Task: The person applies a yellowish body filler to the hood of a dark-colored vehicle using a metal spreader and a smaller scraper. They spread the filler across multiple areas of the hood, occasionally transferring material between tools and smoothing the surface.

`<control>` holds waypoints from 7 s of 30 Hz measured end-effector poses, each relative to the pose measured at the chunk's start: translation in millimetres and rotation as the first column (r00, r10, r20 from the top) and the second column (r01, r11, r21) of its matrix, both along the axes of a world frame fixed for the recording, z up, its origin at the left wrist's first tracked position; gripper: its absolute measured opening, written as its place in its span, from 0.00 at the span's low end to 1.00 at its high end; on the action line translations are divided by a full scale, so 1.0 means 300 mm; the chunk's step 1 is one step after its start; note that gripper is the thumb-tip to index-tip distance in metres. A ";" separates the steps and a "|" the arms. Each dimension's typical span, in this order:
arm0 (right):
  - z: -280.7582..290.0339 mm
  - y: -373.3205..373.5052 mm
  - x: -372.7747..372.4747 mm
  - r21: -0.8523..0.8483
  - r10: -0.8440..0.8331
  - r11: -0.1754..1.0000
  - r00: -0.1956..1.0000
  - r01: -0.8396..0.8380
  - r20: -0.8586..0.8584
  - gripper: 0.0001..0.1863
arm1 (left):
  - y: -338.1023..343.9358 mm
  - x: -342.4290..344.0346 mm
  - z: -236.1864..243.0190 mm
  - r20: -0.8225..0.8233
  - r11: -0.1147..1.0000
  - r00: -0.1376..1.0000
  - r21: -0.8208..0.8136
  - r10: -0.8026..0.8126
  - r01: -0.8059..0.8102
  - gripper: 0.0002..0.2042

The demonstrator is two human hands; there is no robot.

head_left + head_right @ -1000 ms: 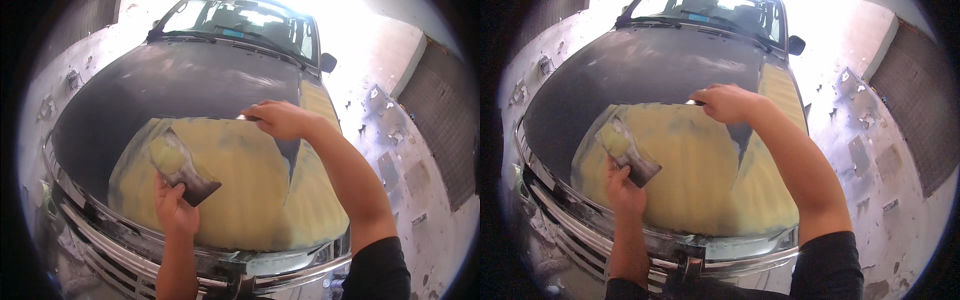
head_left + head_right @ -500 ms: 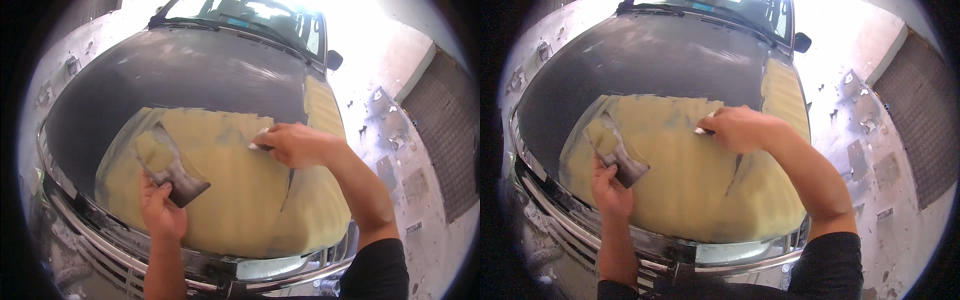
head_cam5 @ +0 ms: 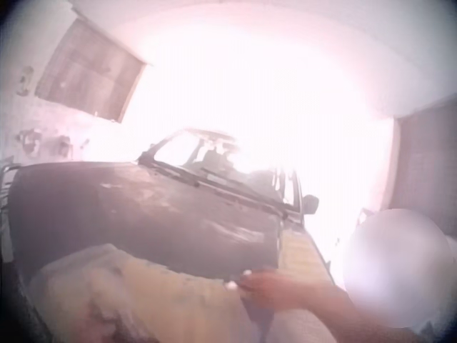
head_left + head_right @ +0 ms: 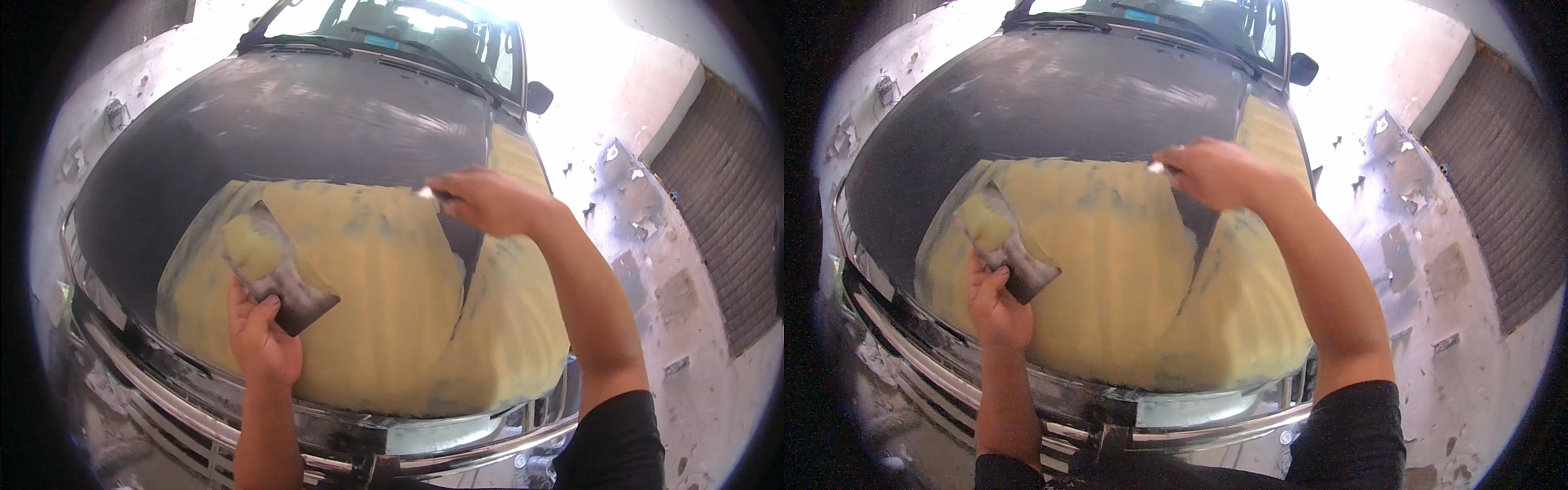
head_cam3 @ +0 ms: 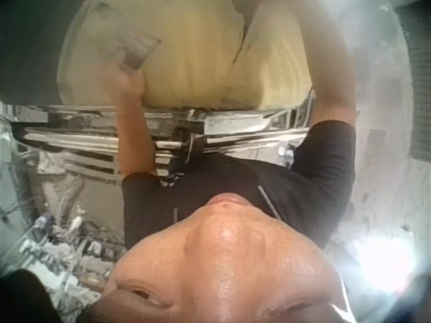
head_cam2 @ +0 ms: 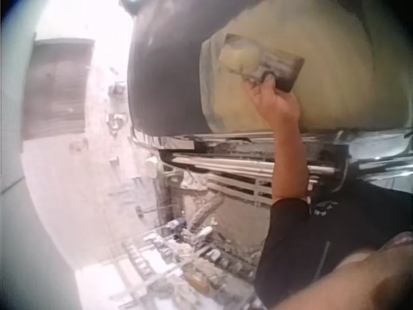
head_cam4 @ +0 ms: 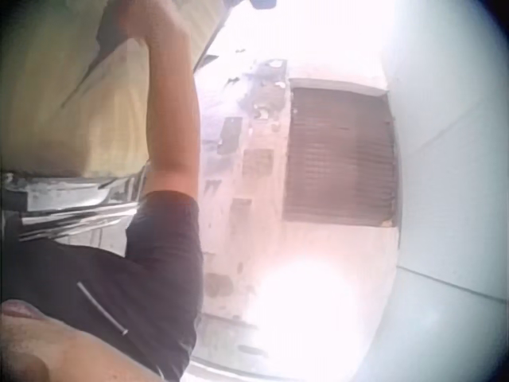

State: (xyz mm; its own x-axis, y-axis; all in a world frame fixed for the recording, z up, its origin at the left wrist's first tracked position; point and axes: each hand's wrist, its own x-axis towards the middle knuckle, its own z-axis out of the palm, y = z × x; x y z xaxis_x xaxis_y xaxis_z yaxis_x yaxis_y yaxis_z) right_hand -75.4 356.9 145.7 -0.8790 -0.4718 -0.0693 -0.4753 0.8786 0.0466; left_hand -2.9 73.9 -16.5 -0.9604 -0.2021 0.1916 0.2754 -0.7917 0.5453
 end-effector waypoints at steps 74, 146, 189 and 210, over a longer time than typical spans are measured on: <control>-0.193 0.087 0.588 -0.159 0.123 0.971 0.946 -0.177 -0.299 0.22 | 0.241 0.226 0.155 -0.174 0.965 0.982 -0.240 0.066 -0.108 0.28; -0.090 0.182 0.316 -0.012 0.148 0.989 0.988 -0.149 -0.032 0.20 | 0.204 0.158 0.003 -0.003 0.995 0.999 -0.095 0.040 -0.040 0.32; -0.181 -0.207 0.346 -0.018 0.457 0.866 0.804 -0.500 -0.380 0.20 | 0.195 0.187 -0.017 -0.017 0.973 0.994 -0.208 -0.105 0.099 0.25; -0.013 0.005 -0.112 0.029 -0.029 0.999 0.970 0.022 0.241 0.18 | 0.164 0.147 -0.027 -0.009 0.989 0.990 -0.032 0.142 -0.143 0.26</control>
